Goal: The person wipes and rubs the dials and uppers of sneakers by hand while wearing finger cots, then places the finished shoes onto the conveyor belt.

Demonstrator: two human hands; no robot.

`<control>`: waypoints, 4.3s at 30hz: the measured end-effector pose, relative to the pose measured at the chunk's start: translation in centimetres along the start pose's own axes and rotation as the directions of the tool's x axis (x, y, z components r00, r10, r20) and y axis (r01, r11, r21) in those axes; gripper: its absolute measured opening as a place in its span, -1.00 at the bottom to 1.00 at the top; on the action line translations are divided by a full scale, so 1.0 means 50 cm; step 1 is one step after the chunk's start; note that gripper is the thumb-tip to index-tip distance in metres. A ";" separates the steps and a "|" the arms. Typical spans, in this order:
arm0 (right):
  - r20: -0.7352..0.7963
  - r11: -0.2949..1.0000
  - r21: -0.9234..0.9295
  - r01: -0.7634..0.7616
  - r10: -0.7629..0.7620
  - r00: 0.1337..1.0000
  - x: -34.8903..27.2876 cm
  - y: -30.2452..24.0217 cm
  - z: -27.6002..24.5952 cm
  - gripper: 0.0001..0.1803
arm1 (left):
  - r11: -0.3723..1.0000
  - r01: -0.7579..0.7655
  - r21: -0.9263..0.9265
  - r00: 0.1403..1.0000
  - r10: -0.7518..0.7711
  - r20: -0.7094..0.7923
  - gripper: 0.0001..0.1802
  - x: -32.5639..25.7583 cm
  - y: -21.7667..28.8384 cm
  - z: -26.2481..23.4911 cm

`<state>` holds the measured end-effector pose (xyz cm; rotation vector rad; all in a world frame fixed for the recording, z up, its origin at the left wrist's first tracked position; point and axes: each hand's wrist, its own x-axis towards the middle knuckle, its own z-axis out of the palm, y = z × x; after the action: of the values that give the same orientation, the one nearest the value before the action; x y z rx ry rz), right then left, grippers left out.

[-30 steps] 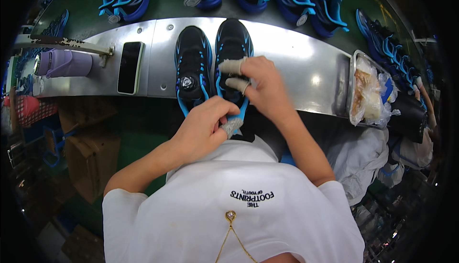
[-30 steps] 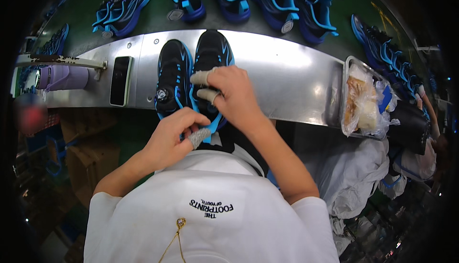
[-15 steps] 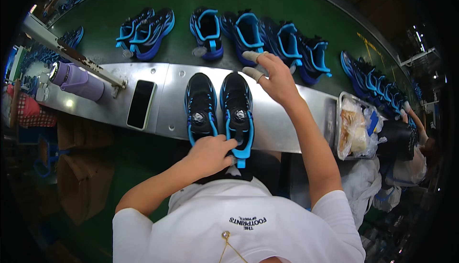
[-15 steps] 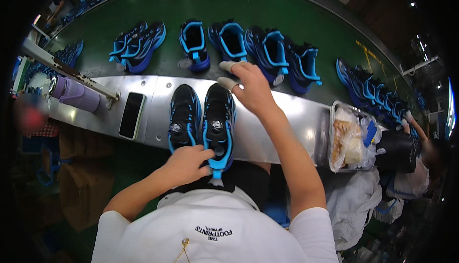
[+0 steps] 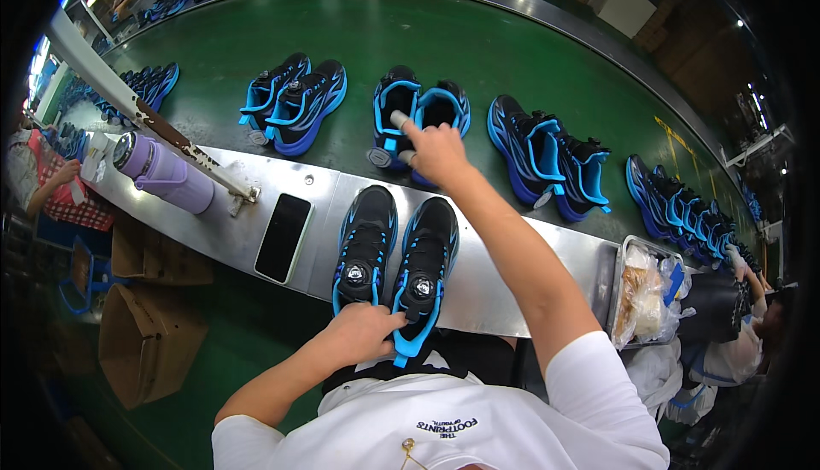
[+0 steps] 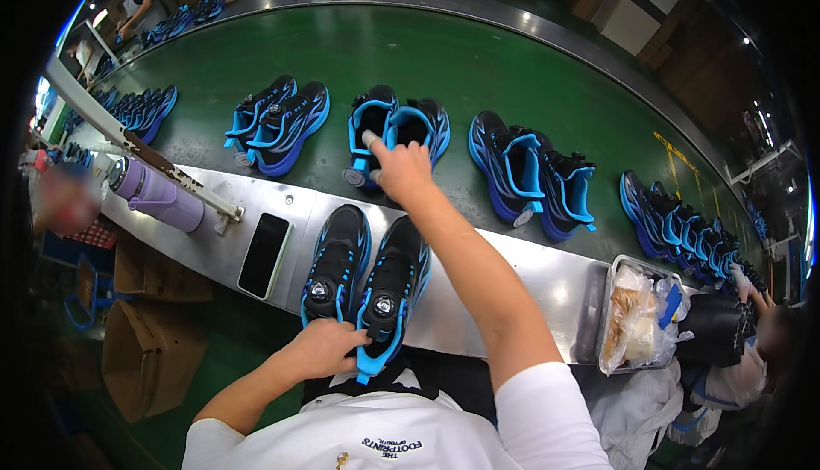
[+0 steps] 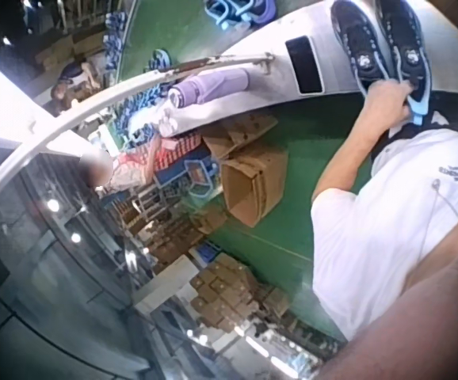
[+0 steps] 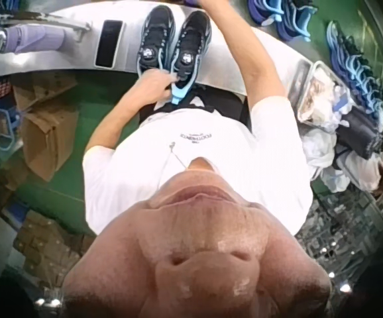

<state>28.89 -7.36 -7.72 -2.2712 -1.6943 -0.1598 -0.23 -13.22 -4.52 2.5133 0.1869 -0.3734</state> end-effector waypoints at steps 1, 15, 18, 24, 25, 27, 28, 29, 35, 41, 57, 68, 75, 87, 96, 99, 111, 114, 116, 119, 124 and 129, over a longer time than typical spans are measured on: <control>0.113 0.997 -0.024 -0.078 0.080 0.990 0.002 -0.017 0.011 -0.35 | 1.000 0.001 -0.011 1.000 -0.001 0.012 -0.53 0.001 0.002 -0.002; 0.303 0.929 0.337 -0.153 0.047 0.952 -0.219 0.122 -0.227 -0.70 | 0.967 0.009 0.253 0.955 0.067 -0.289 -0.42 0.096 -0.133 -0.305; 0.207 0.939 0.343 -0.041 -0.032 0.978 -0.311 0.069 -0.226 -0.60 | 0.942 0.045 0.334 0.938 0.075 -0.338 -0.47 0.206 -0.186 -0.338; 0.165 0.949 0.313 0.031 -0.087 0.982 -0.423 -0.085 -0.248 -0.64 | 0.923 0.193 0.332 0.858 0.006 -0.513 -0.58 0.286 -0.224 -0.291; 0.162 0.941 0.336 0.043 -0.103 0.981 -0.439 -0.102 -0.243 -0.63 | 0.974 0.081 0.211 0.806 0.060 -0.588 -0.58 0.280 -0.237 -0.241; 0.205 0.936 0.352 0.020 -0.098 0.974 -0.468 -0.116 -0.221 -0.58 | 0.946 0.107 0.307 0.748 0.127 -0.652 -0.65 0.250 -0.194 -0.173; 0.209 0.932 0.363 0.001 -0.083 0.974 -0.476 -0.121 -0.217 -0.57 | 0.989 0.025 0.147 0.763 0.077 -0.642 -0.61 0.222 -0.168 -0.161; 0.217 0.925 0.378 -0.018 -0.070 0.974 -0.483 -0.125 -0.213 -0.56 | 0.999 -0.045 -0.025 0.784 0.020 -0.620 -0.55 0.193 -0.142 -0.148; 0.001 0.813 0.582 0.017 -0.022 1.000 -0.464 -0.073 -0.318 -0.40 | 0.832 -0.182 -0.524 0.932 -0.025 -0.363 -0.37 0.055 -0.010 -0.126; -0.104 0.911 0.412 -0.014 0.063 0.993 -0.432 -0.016 -0.227 -0.39 | 0.991 -0.134 0.014 0.818 0.119 -0.563 -0.44 0.123 0.034 -0.074; -0.022 0.744 0.619 -0.250 0.335 0.942 -0.445 -0.043 -0.224 -0.41 | 0.973 -0.206 -0.099 0.701 0.077 -0.709 -0.51 0.116 0.033 -0.012; -0.148 0.916 0.374 -0.146 0.214 0.965 -0.491 -0.059 -0.203 -0.32 | 0.954 -0.182 0.237 0.726 0.293 -0.622 -0.59 0.119 0.029 -0.003; -0.100 0.936 0.322 -0.143 0.184 0.978 -0.475 -0.069 -0.210 -0.39 | 0.974 -0.202 0.107 0.704 0.220 -0.675 -0.49 0.126 0.035 -0.006; -0.102 0.993 0.117 -0.006 0.018 0.995 -0.503 -0.084 -0.180 -0.73 | 0.964 -0.179 0.199 0.772 0.263 -0.579 -0.54 0.116 0.055 -0.005; 0.063 0.820 0.541 -0.186 0.181 0.981 -0.477 -0.055 -0.240 -0.59 | 0.979 -0.097 -0.177 0.815 -0.024 -0.578 -0.66 0.127 0.068 -0.033; -0.032 0.965 0.231 -0.128 0.139 0.990 -0.514 -0.120 -0.199 -0.43 | 0.994 -0.105 0.029 0.775 0.100 -0.625 -0.65 0.129 0.087 0.002; 0.013 0.793 0.600 -0.107 0.124 0.992 -0.477 -0.023 -0.219 -0.61 | 0.934 -0.288 -0.213 0.839 0.139 -0.526 -0.66 0.137 0.041 -0.033; -0.031 0.858 0.492 -0.150 0.189 0.981 -0.475 -0.030 -0.214 -0.62 | 0.926 -0.246 -0.286 0.859 0.071 -0.506 -0.62 0.124 0.043 -0.047; -0.037 0.701 0.704 -0.111 0.192 0.981 -0.466 -0.017 -0.224 -0.65 | 0.946 -0.197 -0.257 0.810 0.009 -0.586 -0.55 0.121 0.068 -0.051; -0.030 0.803 0.593 -0.059 0.095 0.995 -0.472 -0.007 -0.209 -0.63 | 0.932 -0.203 -0.300 0.883 0.042 -0.468 -0.51 0.123 0.050 -0.052; 0.029 0.843 0.510 -0.170 0.180 0.983 -0.469 -0.012 -0.227 -0.42 | 0.917 -0.175 -0.358 0.880 -0.018 -0.475 -0.53 0.116 0.058 -0.059; 0.086 0.757 0.644 -0.105 0.065 0.994 -0.471 -0.004 -0.226 -0.40 | 0.893 -0.180 -0.413 0.930 0.017 -0.368 -0.59 0.123 0.051 -0.073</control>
<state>22.72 -32.33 -3.25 -1.8142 -1.3680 0.4588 6.97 -12.90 -2.16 2.1027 0.2499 0.1633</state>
